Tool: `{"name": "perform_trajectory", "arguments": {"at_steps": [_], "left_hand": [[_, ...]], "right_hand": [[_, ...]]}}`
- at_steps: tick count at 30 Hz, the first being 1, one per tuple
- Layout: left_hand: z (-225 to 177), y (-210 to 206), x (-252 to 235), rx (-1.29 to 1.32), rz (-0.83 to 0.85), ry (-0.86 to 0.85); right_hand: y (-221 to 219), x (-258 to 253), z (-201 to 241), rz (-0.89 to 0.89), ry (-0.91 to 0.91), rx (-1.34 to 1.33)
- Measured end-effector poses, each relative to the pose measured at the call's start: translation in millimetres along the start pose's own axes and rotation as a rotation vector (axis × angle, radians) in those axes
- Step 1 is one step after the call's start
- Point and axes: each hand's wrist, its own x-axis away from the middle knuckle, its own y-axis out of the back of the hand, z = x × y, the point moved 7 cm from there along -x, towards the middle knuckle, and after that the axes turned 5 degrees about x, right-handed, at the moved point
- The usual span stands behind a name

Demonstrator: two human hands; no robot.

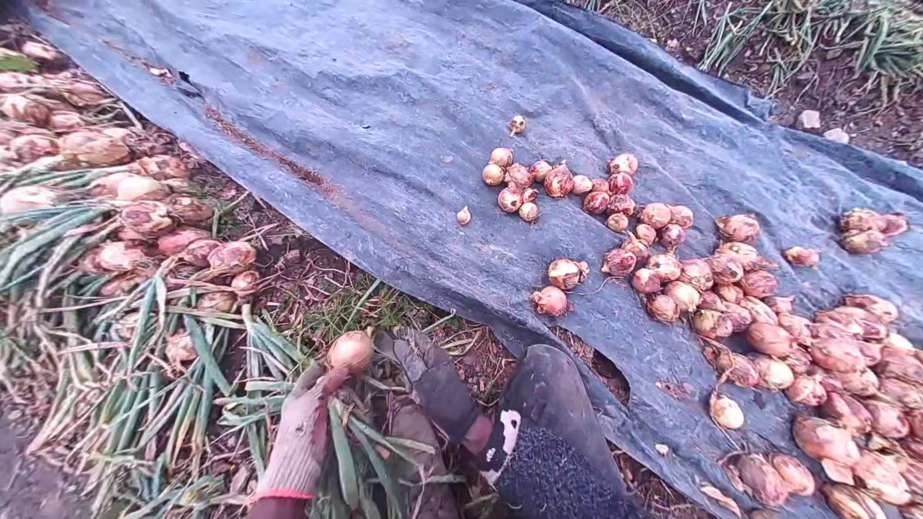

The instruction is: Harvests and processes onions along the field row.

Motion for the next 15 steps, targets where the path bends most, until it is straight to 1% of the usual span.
{"name": "perform_trajectory", "arguments": {"at_steps": [1,2,3,4,6,8,9,10,11,12,14,15], "left_hand": [[-8,1,0,0.025,-0.011,-0.013],[-23,0,1,-0.043,-0.018,-0.085],[-41,-4,5,-0.166,-0.019,-0.190],[-59,-13,11,-0.309,-0.002,-0.299],[-83,-39,32,-0.578,0.079,-0.507],[-89,-70,62,-0.807,0.183,-0.699],[-88,-83,77,-0.879,0.222,-0.803],[-85,-94,89,-0.922,0.256,-0.877],[-82,-100,93,-0.954,0.275,-0.887],[-80,-104,92,-0.985,0.296,-0.814],[-77,-115,78,-1.025,0.387,-0.593],[-80,-125,72,-1.014,0.433,-0.585]], "right_hand": [[8,-10,-15,-0.004,-0.088,0.167],[12,-16,-27,0.028,-0.148,0.273],[13,-20,-35,0.078,-0.189,0.295],[9,-19,-37,0.149,-0.205,0.244],[-7,-11,-32,0.279,-0.182,-0.015],[-16,-7,-36,0.288,-0.190,-0.255],[-17,-8,-39,0.239,-0.215,-0.355],[-13,-6,-38,0.236,-0.225,-0.443],[-10,-6,-39,0.176,-0.295,-0.565],[-7,-6,-45,0.119,-0.380,-0.680],[3,-5,-51,0.046,-0.563,-0.858],[11,-8,-51,0.066,-0.587,-0.932]]}}
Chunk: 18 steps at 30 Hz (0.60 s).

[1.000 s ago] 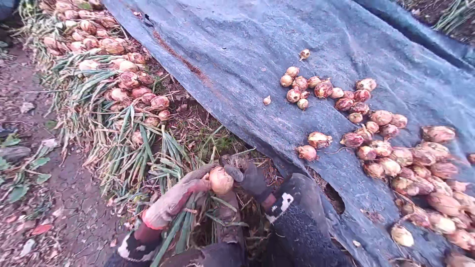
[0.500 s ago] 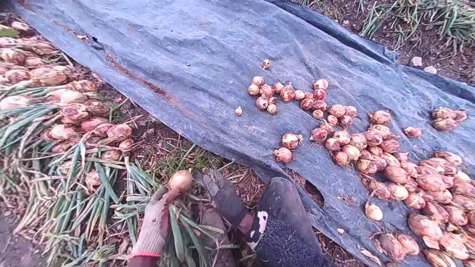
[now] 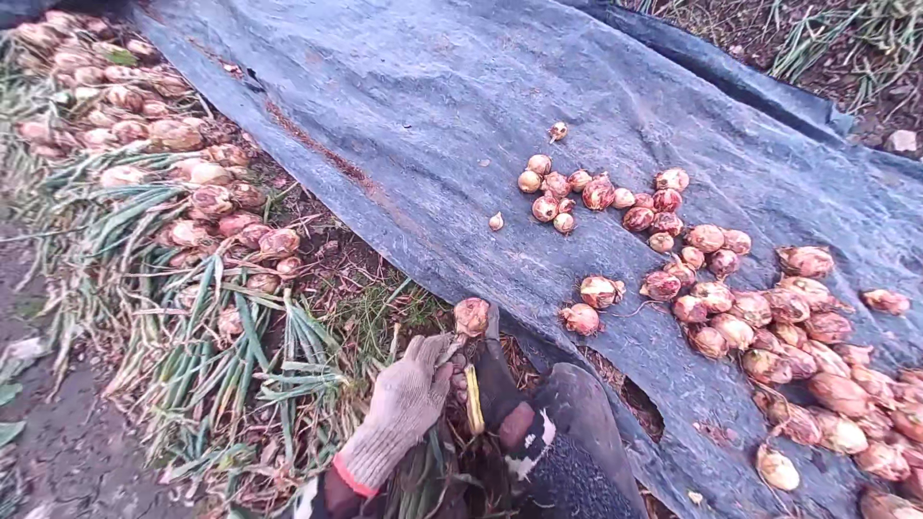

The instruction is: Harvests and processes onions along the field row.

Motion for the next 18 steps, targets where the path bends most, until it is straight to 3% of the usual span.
{"name": "perform_trajectory", "arguments": {"at_steps": [2,4,6,8,9,11,13,14,16,18], "left_hand": [[-11,9,-29,-0.032,-0.081,-0.124],[-8,37,-62,-0.090,-0.300,-0.158],[37,79,-96,-0.165,-0.423,0.062],[97,102,-102,-0.159,-0.279,0.286],[117,101,-94,-0.158,-0.139,0.323],[142,69,-61,-0.219,0.223,0.287],[168,29,-16,-0.250,0.575,0.238],[183,21,1,-0.240,0.665,0.234],[218,39,8,-0.219,0.548,0.258],[253,79,-12,-0.098,0.218,0.372]], "right_hand": [[-8,7,23,0.092,0.098,-0.061],[-24,32,52,0.222,0.328,-0.091],[-24,81,111,0.383,0.728,-0.050],[-3,130,162,0.376,1.101,0.072],[4,141,172,0.334,1.194,0.086],[8,129,162,0.304,1.145,0.104],[-9,90,122,0.315,0.875,0.149],[-20,70,96,0.312,0.703,0.203],[-33,37,43,0.243,0.461,0.572],[-37,22,1,0.258,0.251,1.352]]}}
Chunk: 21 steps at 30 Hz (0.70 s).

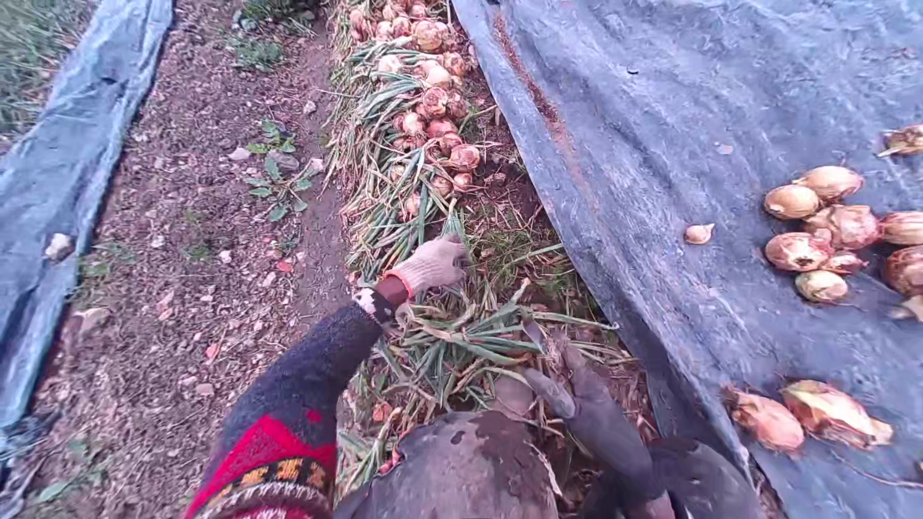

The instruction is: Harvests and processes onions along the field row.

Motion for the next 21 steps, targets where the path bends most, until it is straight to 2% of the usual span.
{"name": "perform_trajectory", "arguments": {"at_steps": [1,2,4,7,10,12,15,17,21], "left_hand": [[13,22,-16,0.104,-0.170,0.063],[25,40,-32,0.177,-0.331,0.127],[40,63,-67,0.133,-0.559,0.257],[51,70,-117,-0.041,-0.637,0.433],[61,73,-153,-0.009,-0.706,0.580],[59,71,-156,0.031,-0.736,0.612],[39,54,-132,0.032,-0.786,0.414],[22,28,-103,0.133,-0.713,0.238],[-13,-8,-31,0.441,-0.607,-0.023]], "right_hand": [[-18,-5,-8,0.118,-0.112,0.258],[-33,-10,-18,0.202,-0.185,0.395],[-42,-16,-33,0.259,-0.234,0.448],[-25,-20,-44,0.128,-0.265,0.448],[3,-27,-48,-0.060,-0.326,0.426],[15,-28,-50,-0.188,-0.331,0.323],[29,-35,-51,-0.366,-0.246,0.093],[33,-37,-46,-0.448,-0.191,-0.048],[27,-42,-36,-0.475,-0.111,-0.008]]}}
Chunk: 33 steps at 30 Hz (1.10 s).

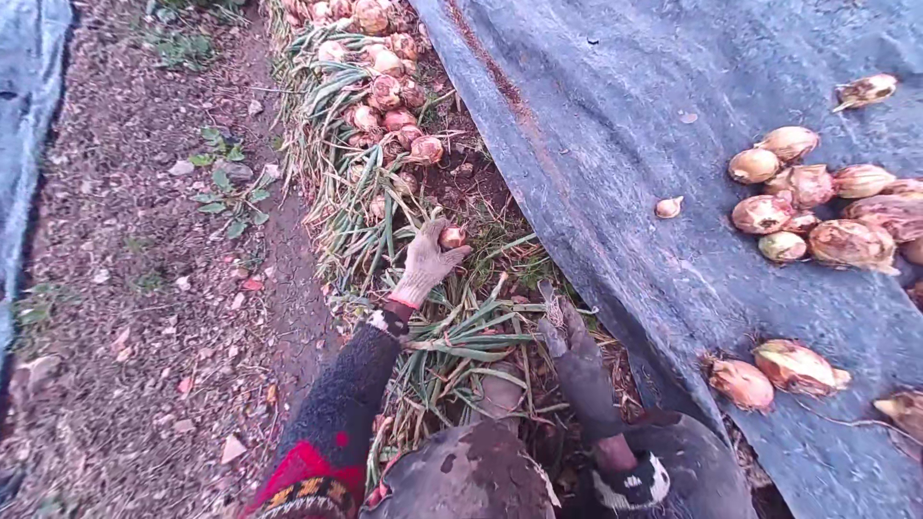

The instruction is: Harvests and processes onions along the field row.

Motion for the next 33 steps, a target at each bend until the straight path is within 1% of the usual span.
{"name": "perform_trajectory", "arguments": {"at_steps": [2,4,5,7,8,10,12,13,14,15,16,17,18,19,20,21,22,23,24,26,27,28,30,31,32,33], "left_hand": [[-32,5,36,0.213,0.037,-0.054],[-77,4,68,0.412,0.198,-0.082],[-98,0,85,0.465,0.297,-0.074],[-130,-12,118,0.449,0.500,-0.064],[-140,-18,133,0.416,0.573,-0.079],[-150,-25,154,0.361,0.618,-0.109],[-147,-23,160,0.291,0.557,-0.152],[-141,-19,159,0.226,0.495,-0.155],[-127,-14,153,0.148,0.396,-0.120],[-105,-7,142,0.110,0.280,-0.044],[-76,2,129,0.140,0.164,0.068],[-46,12,117,0.239,0.090,0.202],[-24,20,109,0.414,0.066,0.303],[-17,25,107,0.600,0.080,0.367],[-22,28,107,0.727,0.095,0.393],[-37,30,107,0.788,0.106,0.380],[-57,29,109,0.770,0.118,0.323],[-80,25,114,0.652,0.148,0.225],[-104,17,121,0.473,0.203,0.082],[-148,-8,144,0.072,0.362,-0.232],[-164,-22,155,-0.074,0.448,-0.334],[-174,-32,162,-0.148,0.507,-0.400],[-181,-42,160,-0.147,0.511,-0.481],[-184,-44,151,-0.108,0.487,-0.514],[-188,-45,137,-0.059,0.453,-0.552],[-195,-44,122,-0.025,0.411,-0.595]], "right_hand": [[-6,5,4,0.006,0.043,0.000],[-8,10,10,0.026,0.084,-0.073],[-9,14,13,0.046,0.108,-0.127],[-10,24,20,0.078,0.155,-0.266],[-9,30,24,0.096,0.166,-0.325],[-6,38,25,0.080,0.178,-0.397],[-5,43,24,0.070,0.209,-0.432],[-5,48,24,0.078,0.234,-0.453],[-4,55,28,0.098,0.277,-0.486],[2,65,38,0.113,0.339,-0.516],[9,76,50,0.105,0.403,-0.517],[16,82,60,0.059,0.445,-0.479],[19,82,60,-0.005,0.431,-0.398],[17,76,51,-0.047,0.355,-0.269],[10,64,35,-0.017,0.225,-0.130],[-2,52,20,0.071,0.103,-0.046],[-15,45,8,0.183,0.026,-0.063],[-27,43,1,0.267,-0.013,-0.141],[-34,45,-1,0.331,-0.047,-0.263],[-41,49,0,0.369,-0.192,-0.529],[-41,48,-3,0.351,-0.304,-0.626],[-40,46,-7,0.349,-0.396,-0.713],[-37,42,-15,0.408,-0.530,-0.962],[-33,39,-15,0.437,-0.556,-1.099],[-25,37,-9,0.424,-0.551,-1.175],[-15,36,3,0.370,-0.517,-1.209]]}}
